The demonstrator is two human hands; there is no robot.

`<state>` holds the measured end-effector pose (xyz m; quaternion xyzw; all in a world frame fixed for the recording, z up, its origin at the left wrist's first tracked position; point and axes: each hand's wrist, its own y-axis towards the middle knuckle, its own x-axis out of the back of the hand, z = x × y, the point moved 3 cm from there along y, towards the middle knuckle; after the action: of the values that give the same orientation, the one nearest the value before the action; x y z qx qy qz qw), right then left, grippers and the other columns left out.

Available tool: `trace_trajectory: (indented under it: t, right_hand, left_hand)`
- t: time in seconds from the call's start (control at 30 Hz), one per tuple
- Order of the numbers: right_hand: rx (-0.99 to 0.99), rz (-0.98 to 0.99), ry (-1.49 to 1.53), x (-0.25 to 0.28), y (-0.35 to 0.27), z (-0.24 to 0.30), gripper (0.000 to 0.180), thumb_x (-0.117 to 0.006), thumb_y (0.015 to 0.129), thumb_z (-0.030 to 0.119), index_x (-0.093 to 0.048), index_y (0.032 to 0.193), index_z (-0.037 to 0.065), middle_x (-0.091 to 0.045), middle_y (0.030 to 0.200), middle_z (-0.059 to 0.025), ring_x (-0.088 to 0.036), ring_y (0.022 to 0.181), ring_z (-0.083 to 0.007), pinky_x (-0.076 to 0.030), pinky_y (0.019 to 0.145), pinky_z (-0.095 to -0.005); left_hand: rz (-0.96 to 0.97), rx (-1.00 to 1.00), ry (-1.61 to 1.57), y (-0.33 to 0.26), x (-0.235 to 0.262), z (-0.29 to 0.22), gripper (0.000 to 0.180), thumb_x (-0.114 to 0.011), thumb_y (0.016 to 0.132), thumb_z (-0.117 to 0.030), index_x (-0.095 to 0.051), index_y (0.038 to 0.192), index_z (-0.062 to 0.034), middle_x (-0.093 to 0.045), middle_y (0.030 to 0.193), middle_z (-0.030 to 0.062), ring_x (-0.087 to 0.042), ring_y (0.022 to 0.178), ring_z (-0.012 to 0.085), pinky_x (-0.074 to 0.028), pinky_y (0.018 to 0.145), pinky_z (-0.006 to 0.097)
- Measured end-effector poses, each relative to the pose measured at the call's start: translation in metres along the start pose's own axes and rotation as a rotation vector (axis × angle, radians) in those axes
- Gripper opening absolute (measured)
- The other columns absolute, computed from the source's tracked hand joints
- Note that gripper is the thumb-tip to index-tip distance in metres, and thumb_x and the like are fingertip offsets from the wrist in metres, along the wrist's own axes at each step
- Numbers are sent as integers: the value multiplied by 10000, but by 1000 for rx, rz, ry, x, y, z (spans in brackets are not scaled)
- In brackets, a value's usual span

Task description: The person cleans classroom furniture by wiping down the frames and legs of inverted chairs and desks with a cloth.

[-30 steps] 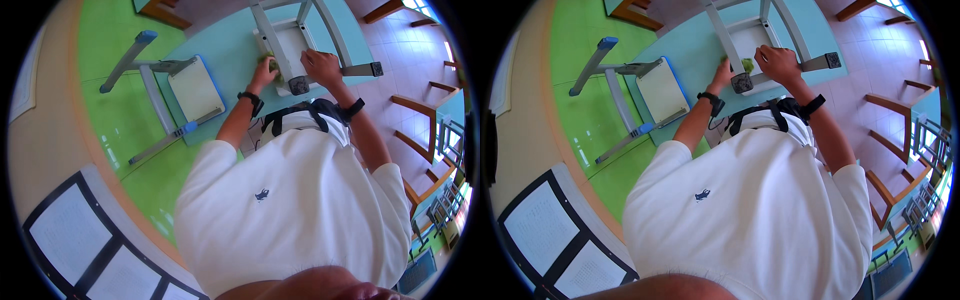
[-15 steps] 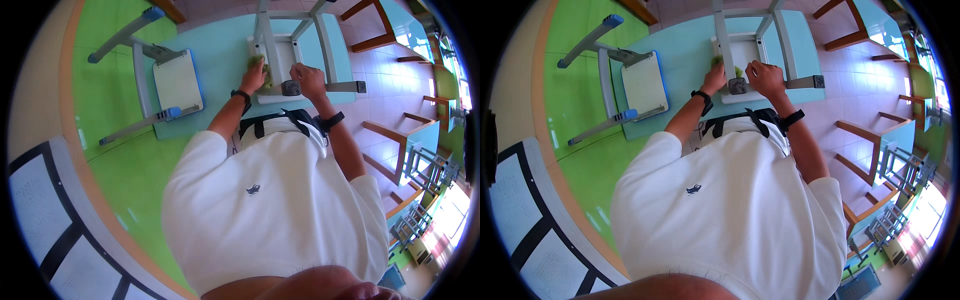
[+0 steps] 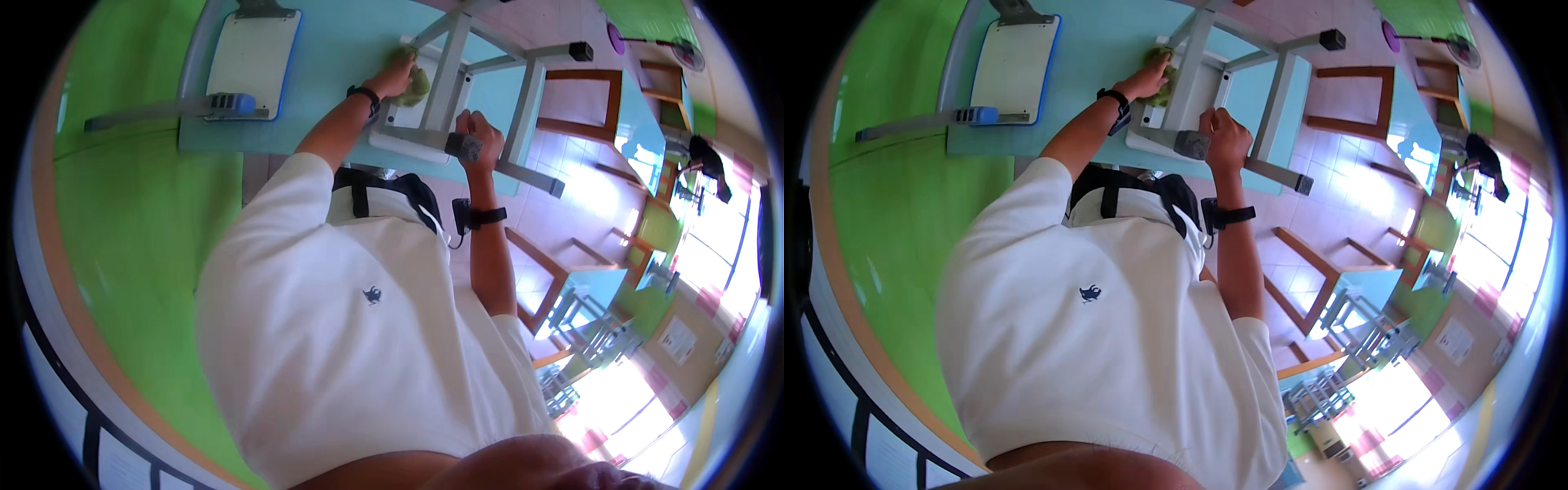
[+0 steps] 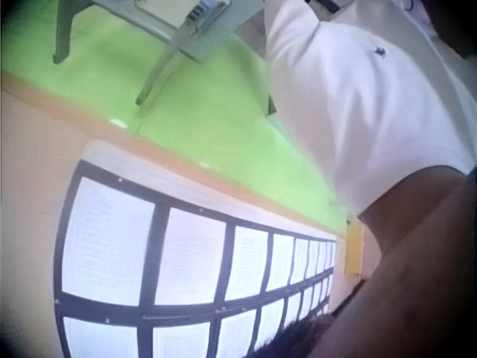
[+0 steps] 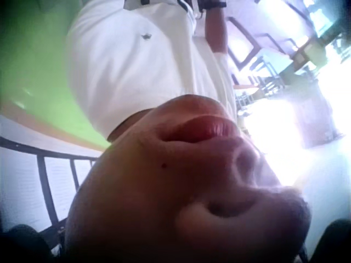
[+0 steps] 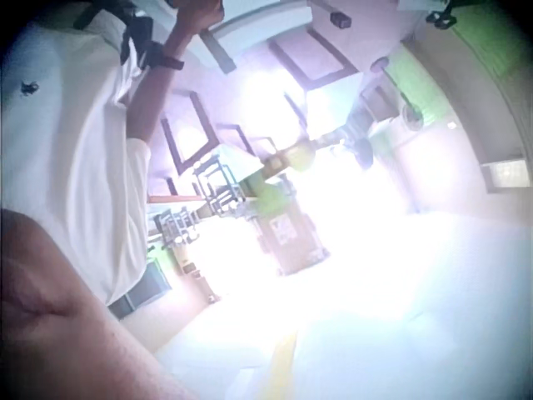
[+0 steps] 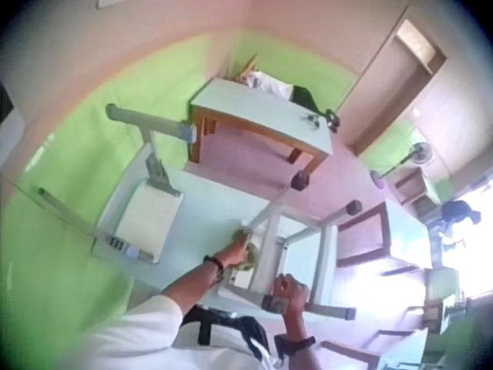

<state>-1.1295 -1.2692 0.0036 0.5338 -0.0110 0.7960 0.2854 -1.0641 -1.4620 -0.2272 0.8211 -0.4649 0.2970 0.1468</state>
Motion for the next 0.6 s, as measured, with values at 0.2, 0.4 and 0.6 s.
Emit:
trace_trajectory:
  t: [0.2,0.4,0.6]
  right_hand:
    - [-12,32,-8,-5,1,-1,235,-643,806,97,-502,620,68,-541,550,-110,-568,494,-316,-441,480,-346]
    - [5,-9,4,-3,1,-1,260,-649,824,151,-525,607,78,-534,530,-108,-568,475,-305,-451,480,-348]
    - [40,-2,7,-1,3,0,231,-631,830,146,-531,634,75,-528,535,-102,-570,482,-312,-449,480,-354]
  left_hand:
    - [282,78,33,-44,-7,-1,701,-529,900,-11,-149,1490,12,-342,1489,190,-315,1376,383,-365,1073,428]
    - [446,85,-149,-93,-16,-9,789,-575,837,44,-184,1510,-83,-415,1416,233,-440,1301,351,-399,1035,407]
    - [223,-132,-333,-121,-23,7,541,-581,906,-18,-346,1391,-66,-483,1354,201,-539,1179,291,-401,1009,361]
